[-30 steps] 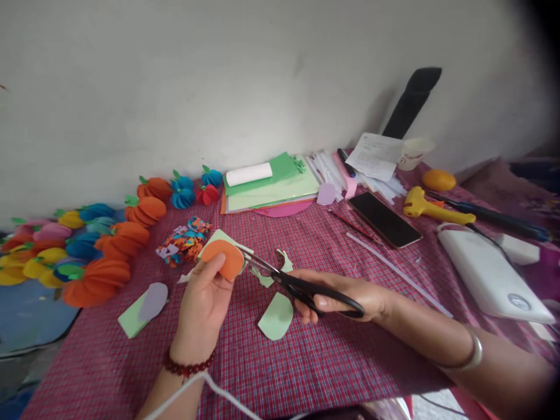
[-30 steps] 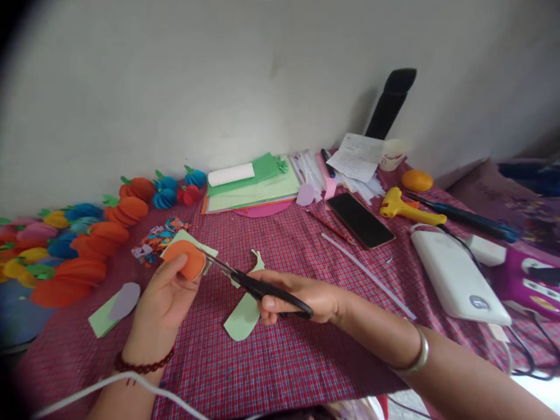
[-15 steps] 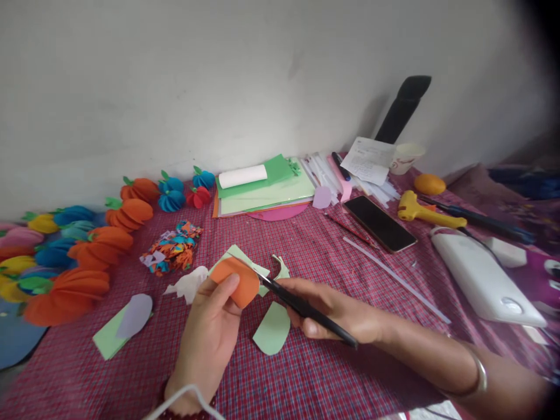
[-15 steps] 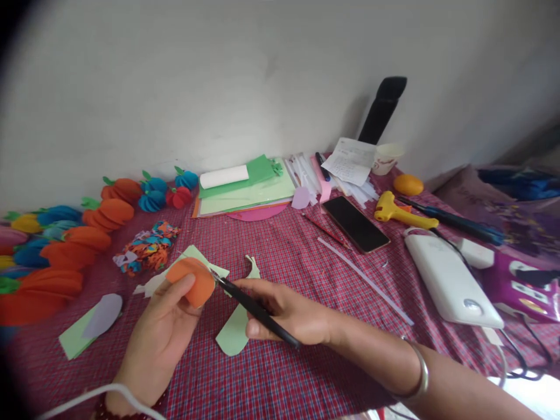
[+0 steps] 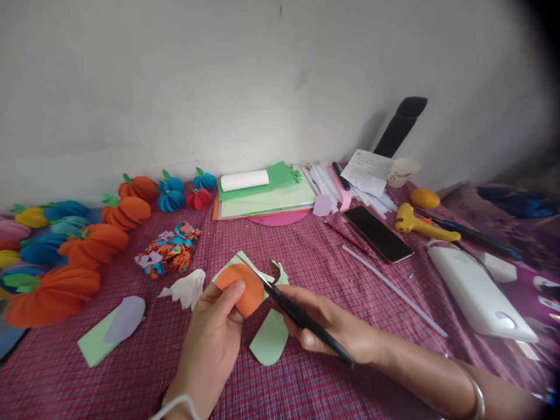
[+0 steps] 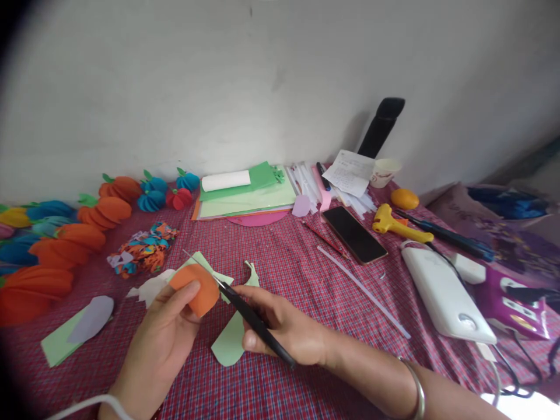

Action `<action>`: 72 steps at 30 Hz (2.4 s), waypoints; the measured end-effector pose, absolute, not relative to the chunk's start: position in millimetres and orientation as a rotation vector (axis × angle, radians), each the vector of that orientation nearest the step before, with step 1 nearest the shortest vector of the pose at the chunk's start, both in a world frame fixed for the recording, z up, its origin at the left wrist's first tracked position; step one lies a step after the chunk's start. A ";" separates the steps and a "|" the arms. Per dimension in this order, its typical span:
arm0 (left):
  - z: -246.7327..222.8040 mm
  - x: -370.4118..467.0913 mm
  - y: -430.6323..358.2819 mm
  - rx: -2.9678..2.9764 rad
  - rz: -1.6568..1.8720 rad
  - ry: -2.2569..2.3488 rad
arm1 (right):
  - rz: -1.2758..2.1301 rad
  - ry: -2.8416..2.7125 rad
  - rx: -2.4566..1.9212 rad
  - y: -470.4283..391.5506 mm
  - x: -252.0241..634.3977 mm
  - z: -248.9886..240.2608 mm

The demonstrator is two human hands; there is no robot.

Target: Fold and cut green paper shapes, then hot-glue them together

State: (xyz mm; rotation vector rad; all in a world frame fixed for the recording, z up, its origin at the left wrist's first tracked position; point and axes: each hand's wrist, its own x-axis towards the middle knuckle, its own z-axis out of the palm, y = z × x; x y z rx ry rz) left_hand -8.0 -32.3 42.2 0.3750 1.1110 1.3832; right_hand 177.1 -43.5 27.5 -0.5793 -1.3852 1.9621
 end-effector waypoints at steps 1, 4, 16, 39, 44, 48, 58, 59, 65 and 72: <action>42.1 -8.2 -32.3 0.376 1.379 1.102 | 1.959 -1.373 -0.599 -44.0 176.9 26.9; 40.9 -8.7 -33.0 0.380 1.375 1.082 | 1.929 -1.353 -0.654 -45.5 176.0 25.1; 48.2 -5.6 -33.8 0.390 1.408 1.051 | 1.914 -1.221 -0.608 -51.9 170.7 13.5; 43.6 -12.1 -32.5 0.452 1.364 1.010 | 1.956 -1.227 -0.577 -49.7 174.7 21.7; 43.2 -11.7 -34.4 0.511 1.248 0.993 | 1.960 -1.311 -0.560 -45.2 179.7 27.8; 43.5 -9.0 -35.5 0.509 1.199 1.012 | 1.982 -1.322 -0.529 -45.1 182.0 27.7; 42.4 -7.3 -38.6 0.504 1.189 1.006 | 1.972 -1.218 -0.534 -48.8 179.9 16.6; 43.0 -7.1 -38.8 0.507 1.189 1.007 | 1.969 -1.208 -0.547 -49.5 179.4 14.7; 47.9 -6.4 -39.1 0.523 1.183 1.002 | 1.966 -1.176 -0.585 -52.8 177.9 8.9; 47.0 -10.5 -39.1 0.536 1.153 0.983 | 1.947 -1.223 -0.628 -50.4 184.1 15.1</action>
